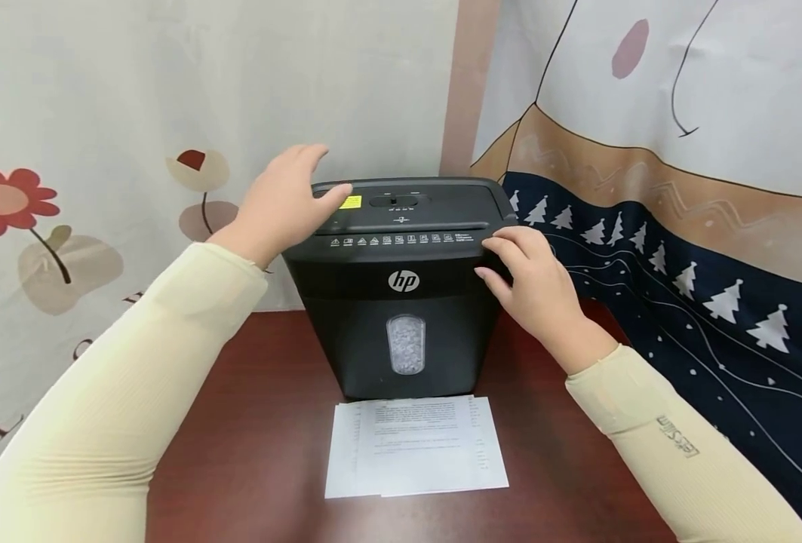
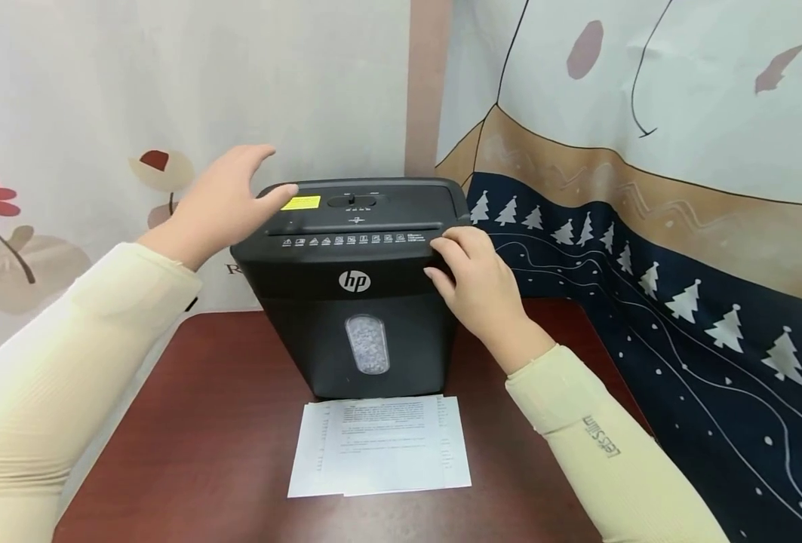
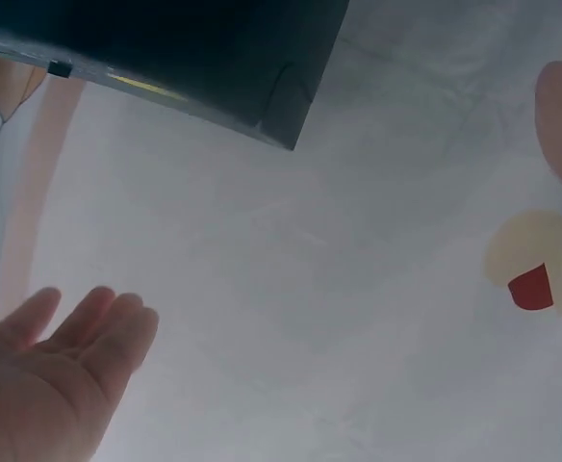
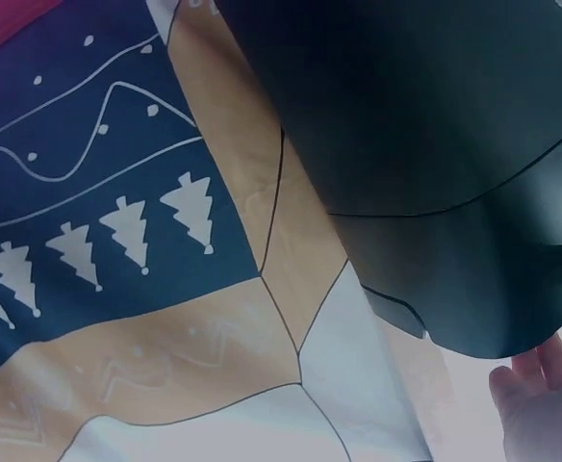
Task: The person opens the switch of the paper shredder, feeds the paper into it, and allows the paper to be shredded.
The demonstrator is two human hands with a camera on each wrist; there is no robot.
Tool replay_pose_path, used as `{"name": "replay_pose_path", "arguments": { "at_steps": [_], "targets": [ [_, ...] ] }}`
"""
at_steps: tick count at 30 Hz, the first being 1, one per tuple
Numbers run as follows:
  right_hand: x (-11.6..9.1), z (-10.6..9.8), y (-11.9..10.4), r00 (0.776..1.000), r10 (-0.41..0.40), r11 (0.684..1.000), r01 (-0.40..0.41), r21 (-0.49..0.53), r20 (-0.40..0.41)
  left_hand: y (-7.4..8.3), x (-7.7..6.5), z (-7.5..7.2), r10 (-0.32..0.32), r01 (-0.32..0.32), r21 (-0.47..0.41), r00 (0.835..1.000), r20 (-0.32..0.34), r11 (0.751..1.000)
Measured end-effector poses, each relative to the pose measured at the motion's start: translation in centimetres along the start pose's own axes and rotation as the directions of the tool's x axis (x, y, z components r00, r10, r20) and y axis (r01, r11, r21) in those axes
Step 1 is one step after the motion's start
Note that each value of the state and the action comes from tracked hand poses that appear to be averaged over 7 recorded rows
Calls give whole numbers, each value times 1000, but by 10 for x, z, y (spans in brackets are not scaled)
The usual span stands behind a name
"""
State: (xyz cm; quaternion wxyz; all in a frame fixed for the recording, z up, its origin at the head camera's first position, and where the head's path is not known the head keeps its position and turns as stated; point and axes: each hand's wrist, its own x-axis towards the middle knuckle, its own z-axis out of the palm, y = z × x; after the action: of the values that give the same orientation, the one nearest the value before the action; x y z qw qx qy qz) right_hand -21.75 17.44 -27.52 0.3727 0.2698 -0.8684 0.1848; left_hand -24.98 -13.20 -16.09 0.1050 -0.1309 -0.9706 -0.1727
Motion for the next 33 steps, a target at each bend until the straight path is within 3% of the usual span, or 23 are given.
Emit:
{"name": "replay_pose_path", "arguments": {
  "at_steps": [11, 20, 33],
  "targets": [
    [-13, -8, 3, 996, 75, 997, -75, -9, -38, -20, -39, 14, 51, -64, -82, 987, -153, 995],
    [-26, -9, 2, 989, 147, 989, -146, 15, -16, -38, -69, 35, 90, -133, -104, 935, -342, 986],
    [-48, -6, 0, 982, 187, 982, -187, 20, -7, -56, -107, 59, 70, -124, -122, 924, -375, 985]
  ]
}}
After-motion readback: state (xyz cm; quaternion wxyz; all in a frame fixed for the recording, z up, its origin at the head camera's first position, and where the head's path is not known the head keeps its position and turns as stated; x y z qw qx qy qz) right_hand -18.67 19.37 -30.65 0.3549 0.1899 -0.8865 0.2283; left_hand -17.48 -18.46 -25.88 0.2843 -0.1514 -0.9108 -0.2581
